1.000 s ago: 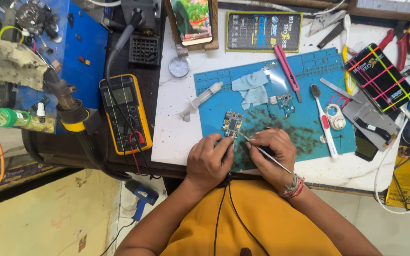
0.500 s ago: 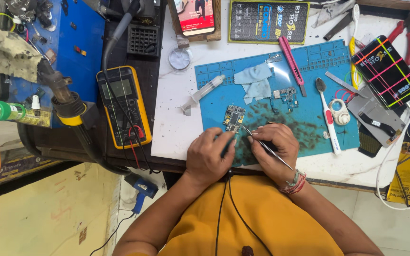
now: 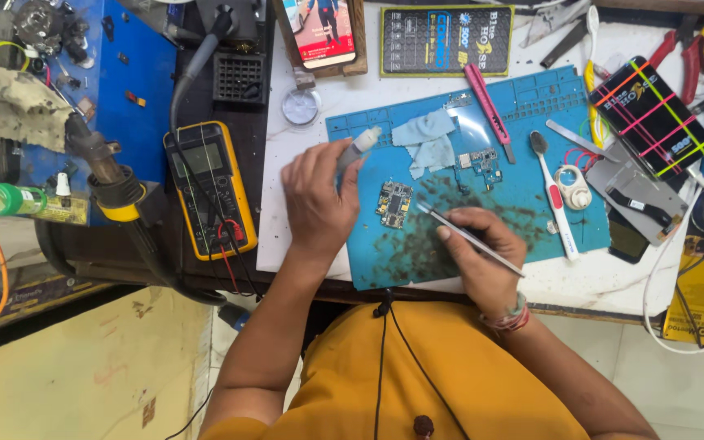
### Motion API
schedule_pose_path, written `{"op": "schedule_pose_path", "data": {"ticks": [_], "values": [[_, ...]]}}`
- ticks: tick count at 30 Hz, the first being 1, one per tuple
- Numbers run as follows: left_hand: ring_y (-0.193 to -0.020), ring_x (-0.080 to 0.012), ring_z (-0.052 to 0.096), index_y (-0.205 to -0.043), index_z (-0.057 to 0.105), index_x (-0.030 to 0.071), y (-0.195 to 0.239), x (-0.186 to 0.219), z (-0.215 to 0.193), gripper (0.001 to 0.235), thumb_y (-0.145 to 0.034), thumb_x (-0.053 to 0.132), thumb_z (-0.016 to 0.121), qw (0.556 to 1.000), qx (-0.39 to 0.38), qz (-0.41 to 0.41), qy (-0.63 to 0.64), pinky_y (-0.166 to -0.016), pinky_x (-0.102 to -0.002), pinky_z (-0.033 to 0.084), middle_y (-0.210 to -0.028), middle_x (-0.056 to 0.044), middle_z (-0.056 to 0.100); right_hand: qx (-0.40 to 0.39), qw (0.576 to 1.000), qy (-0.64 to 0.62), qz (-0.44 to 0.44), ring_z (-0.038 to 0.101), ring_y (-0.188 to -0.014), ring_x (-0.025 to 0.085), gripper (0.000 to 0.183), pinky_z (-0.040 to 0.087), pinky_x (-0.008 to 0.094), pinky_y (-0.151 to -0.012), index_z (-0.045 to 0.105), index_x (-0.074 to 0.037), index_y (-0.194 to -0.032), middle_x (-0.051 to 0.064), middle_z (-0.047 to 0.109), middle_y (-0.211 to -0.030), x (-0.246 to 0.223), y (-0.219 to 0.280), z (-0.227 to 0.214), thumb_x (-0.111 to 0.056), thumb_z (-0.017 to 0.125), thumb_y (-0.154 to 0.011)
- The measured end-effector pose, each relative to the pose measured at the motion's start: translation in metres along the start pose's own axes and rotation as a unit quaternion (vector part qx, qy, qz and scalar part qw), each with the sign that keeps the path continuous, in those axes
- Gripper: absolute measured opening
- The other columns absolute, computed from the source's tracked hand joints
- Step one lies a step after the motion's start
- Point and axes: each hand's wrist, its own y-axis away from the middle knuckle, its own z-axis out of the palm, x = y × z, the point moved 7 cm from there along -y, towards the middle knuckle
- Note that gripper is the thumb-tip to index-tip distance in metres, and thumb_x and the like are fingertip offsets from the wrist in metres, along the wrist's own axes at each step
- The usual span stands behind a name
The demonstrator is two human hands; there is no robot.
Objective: The person uses a hot air gun and tweezers to remove a component from a small circuit board. They then use a pink precision knife to scrape the solder pads and a cotton swab to clean the area. The person repeats the heating and scraping process to ensure the component is fully removed and the board is prepared for further work.
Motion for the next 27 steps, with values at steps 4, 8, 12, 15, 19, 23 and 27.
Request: {"op": "schedule_pose_path", "data": {"ticks": [4, 8, 12, 15, 19, 23, 27], "values": [[-0.106, -0.0316, 0.073, -0.125, 0.059, 0.005, 0.022, 0.003, 0.013, 0.028, -0.104, 0.022, 0.068, 0.983, -0.005, -0.021, 0.183, -0.092, -0.041, 0.058, -0.113, -0.015, 0.073, 0.0, 0.999, -0.048, -0.024, 0.068, -0.104, 0.014, 0.019, 0.054, 0.027, -0.093, 0.07, 0.001, -0.112, 0.011, 0.072, -0.116, -0.017, -0.009, 0.001, 0.005, 0.075, -0.094], [-0.115, -0.0316, 0.075, -0.127, 0.051, 0.004, 0.031, 0.003, 0.025, 0.028, -0.107, 0.016, 0.066, 0.966, -0.001, -0.005, 0.257, -0.095, -0.037, 0.063, -0.119, -0.019, 0.073, -0.024, 0.994, -0.031, -0.101, 0.069, -0.107, 0.017, 0.02, 0.055, 0.029, -0.097, 0.07, 0.002, -0.113, 0.013, 0.073, -0.116, -0.046, -0.019, 0.018, 0.006, 0.076, -0.095], [-0.115, -0.0306, 0.074, -0.125, 0.052, 0.004, 0.031, 0.002, 0.028, 0.027, -0.104, 0.012, 0.067, 0.969, 0.01, -0.005, 0.248, -0.096, -0.037, 0.063, -0.121, -0.021, 0.072, -0.037, 0.988, -0.026, -0.15, 0.069, -0.109, 0.021, 0.021, 0.054, 0.031, -0.099, 0.07, 0.002, -0.112, 0.015, 0.073, -0.115, -0.061, -0.03, 0.035, 0.007, 0.078, -0.093], [-0.117, -0.0316, 0.074, -0.123, 0.053, 0.004, 0.03, 0.004, 0.028, 0.027, -0.103, 0.012, 0.069, 0.971, 0.018, 0.006, 0.24, -0.098, -0.038, 0.063, -0.117, -0.019, 0.073, -0.04, 0.99, -0.021, -0.137, 0.07, -0.11, 0.022, 0.02, 0.055, 0.031, -0.095, 0.07, 0.002, -0.11, 0.015, 0.073, -0.112, -0.061, -0.034, 0.04, 0.007, 0.078, -0.092], [-0.119, -0.0344, 0.072, -0.123, 0.052, 0.004, 0.029, 0.005, 0.026, 0.026, -0.103, 0.009, 0.068, 0.969, 0.023, 0.023, 0.245, -0.099, -0.039, 0.063, -0.115, -0.018, 0.073, -0.045, 0.988, -0.018, -0.145, 0.07, -0.107, 0.022, 0.02, 0.056, 0.032, -0.096, 0.07, 0.002, -0.11, 0.015, 0.074, -0.112, -0.06, -0.034, 0.044, 0.007, 0.079, -0.092], [-0.116, -0.0334, 0.074, -0.122, 0.051, 0.004, 0.029, 0.003, 0.027, 0.027, -0.102, 0.009, 0.069, 0.969, 0.022, 0.013, 0.247, -0.097, -0.038, 0.064, -0.117, -0.021, 0.073, -0.046, 0.988, -0.012, -0.146, 0.07, -0.106, 0.022, 0.02, 0.056, 0.032, -0.095, 0.07, 0.001, -0.108, 0.014, 0.073, -0.11, -0.058, -0.034, 0.044, 0.006, 0.08, -0.092], [-0.119, -0.0349, 0.072, -0.122, 0.05, 0.004, 0.029, 0.005, 0.026, 0.027, -0.102, 0.008, 0.068, 0.97, 0.022, 0.025, 0.243, -0.098, -0.039, 0.064, -0.115, -0.019, 0.073, -0.045, 0.987, -0.005, -0.152, 0.07, -0.106, 0.022, 0.019, 0.056, 0.032, -0.094, 0.07, 0.001, -0.107, 0.014, 0.074, -0.109, -0.058, -0.034, 0.045, 0.006, 0.081, -0.091]]}}
